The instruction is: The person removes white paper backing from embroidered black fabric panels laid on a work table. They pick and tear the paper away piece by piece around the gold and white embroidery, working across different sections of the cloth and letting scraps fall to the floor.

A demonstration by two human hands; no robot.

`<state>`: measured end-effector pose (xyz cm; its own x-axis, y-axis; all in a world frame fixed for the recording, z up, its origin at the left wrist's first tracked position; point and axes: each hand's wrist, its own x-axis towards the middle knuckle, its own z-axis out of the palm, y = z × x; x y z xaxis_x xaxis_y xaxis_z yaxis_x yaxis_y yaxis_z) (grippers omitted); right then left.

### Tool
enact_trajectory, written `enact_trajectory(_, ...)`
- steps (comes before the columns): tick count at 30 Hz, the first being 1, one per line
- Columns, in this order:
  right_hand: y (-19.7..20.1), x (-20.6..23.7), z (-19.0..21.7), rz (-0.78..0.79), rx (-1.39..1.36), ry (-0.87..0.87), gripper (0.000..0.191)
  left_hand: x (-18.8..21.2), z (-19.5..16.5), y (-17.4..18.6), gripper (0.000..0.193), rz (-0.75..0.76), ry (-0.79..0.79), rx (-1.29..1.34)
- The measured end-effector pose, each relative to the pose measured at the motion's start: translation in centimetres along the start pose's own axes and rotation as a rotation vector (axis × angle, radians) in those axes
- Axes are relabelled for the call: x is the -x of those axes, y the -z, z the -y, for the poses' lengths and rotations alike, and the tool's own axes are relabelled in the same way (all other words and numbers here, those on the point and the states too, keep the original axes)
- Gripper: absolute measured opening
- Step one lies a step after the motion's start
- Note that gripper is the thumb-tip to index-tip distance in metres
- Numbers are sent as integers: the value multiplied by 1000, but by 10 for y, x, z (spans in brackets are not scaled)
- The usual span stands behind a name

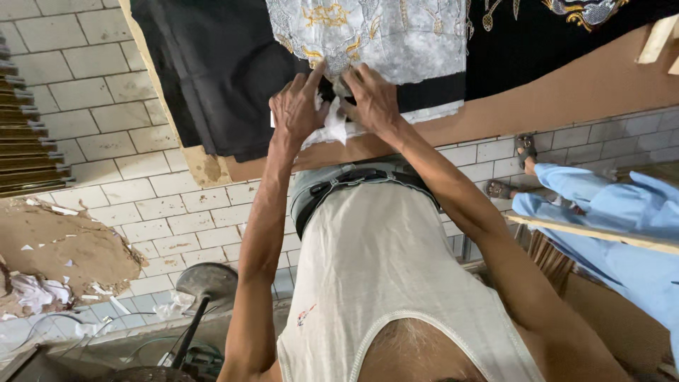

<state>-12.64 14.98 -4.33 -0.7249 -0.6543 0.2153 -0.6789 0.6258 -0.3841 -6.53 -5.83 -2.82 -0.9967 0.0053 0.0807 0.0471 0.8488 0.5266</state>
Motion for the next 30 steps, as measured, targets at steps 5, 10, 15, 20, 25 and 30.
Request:
enact_trajectory(5,-13,11,-71,-23,-88,-50,17,5,-2,0,83,-3,51,46)
enact_trajectory(10,28,1,-112,66,-146,-69,9,0,-9,3,83,6,98,40)
enact_trajectory(15,27,-14,-38,211,-348,-172,46,-5,-12,3,84,7,104,56)
enact_trajectory(20,-4,-20,-4,130,84,-54,32,-2,-10,2,84,35,96,61)
enact_trajectory(25,-18,-11,-43,46,-15,9,21,-1,-7,0,84,51,98,59)
enact_trajectory(30,3,-20,-101,-69,-774,-689,18,-1,-3,2,84,48,88,61)
